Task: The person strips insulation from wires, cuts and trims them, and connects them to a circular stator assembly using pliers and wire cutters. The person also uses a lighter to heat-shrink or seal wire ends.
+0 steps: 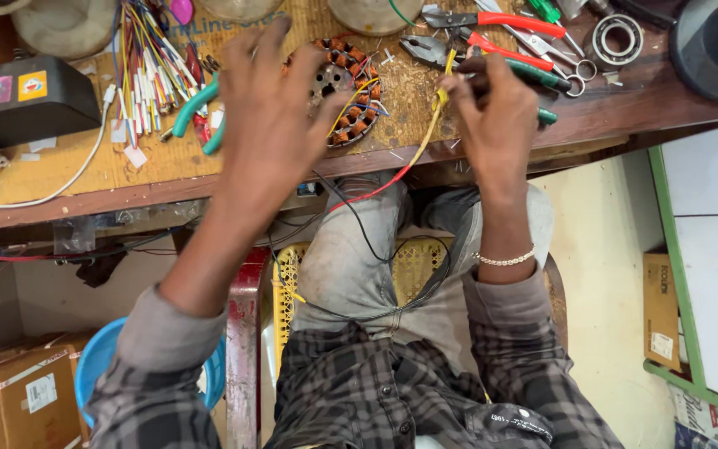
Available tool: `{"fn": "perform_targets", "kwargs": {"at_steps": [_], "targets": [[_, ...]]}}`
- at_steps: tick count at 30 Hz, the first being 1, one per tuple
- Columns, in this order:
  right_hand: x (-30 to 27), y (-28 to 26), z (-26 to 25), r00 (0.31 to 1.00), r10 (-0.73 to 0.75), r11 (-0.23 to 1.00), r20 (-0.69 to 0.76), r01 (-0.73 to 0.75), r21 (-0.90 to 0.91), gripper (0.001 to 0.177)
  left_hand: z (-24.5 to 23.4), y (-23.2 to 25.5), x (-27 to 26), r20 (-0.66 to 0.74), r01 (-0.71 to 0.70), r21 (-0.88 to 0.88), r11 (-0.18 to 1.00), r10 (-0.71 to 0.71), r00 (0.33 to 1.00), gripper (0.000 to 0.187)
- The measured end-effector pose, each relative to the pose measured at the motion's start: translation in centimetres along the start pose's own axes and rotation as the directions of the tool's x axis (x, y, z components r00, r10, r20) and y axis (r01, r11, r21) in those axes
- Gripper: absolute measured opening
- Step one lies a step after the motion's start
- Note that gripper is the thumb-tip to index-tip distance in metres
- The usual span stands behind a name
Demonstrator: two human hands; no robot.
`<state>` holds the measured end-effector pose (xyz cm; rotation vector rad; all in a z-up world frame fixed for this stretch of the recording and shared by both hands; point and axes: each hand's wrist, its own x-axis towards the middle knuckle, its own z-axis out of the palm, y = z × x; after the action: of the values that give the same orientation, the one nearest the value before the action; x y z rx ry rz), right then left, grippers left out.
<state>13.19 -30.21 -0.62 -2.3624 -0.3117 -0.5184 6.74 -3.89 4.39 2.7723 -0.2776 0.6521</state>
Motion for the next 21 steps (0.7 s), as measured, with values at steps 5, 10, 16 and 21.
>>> {"fn": "perform_targets", "kwargs": {"at_steps": [5, 10, 16, 21], "targets": [[-0.8, 0.9, 1.3, 0.994, 0.069, 0.991, 0.087, -0.058, -0.119, 0.071, 4.2, 2.6, 2.0, 0.251, 0.153, 0.164, 0.975, -0.191, 0.949, 0.127], [-0.7, 3.4, -0.5, 0.956, 0.160, 0.865, 0.248, -0.257, 0.432, 0.069, 5.8, 1.5, 2.2, 0.360, 0.129, 0.146, 0.981, -0.174, 0.917, 0.129], [-2.7, 3.5, -2.8, 0.865, 0.200, 0.217, 0.461, -0.498, 0.840, 0.065, 3.5, -1.8, 0.8, 0.418, -0.086, 0.028, 0.996, 0.066, 0.906, 0.117], [-3.1, 1.4, -1.3, 0.815, 0.074, -0.104, 0.575, -0.567, 0.817, 0.044, 1.5, -3.2, 0.4, 0.310, -0.056, -0.261, 0.964, 0.139, 0.941, 0.069]]}}
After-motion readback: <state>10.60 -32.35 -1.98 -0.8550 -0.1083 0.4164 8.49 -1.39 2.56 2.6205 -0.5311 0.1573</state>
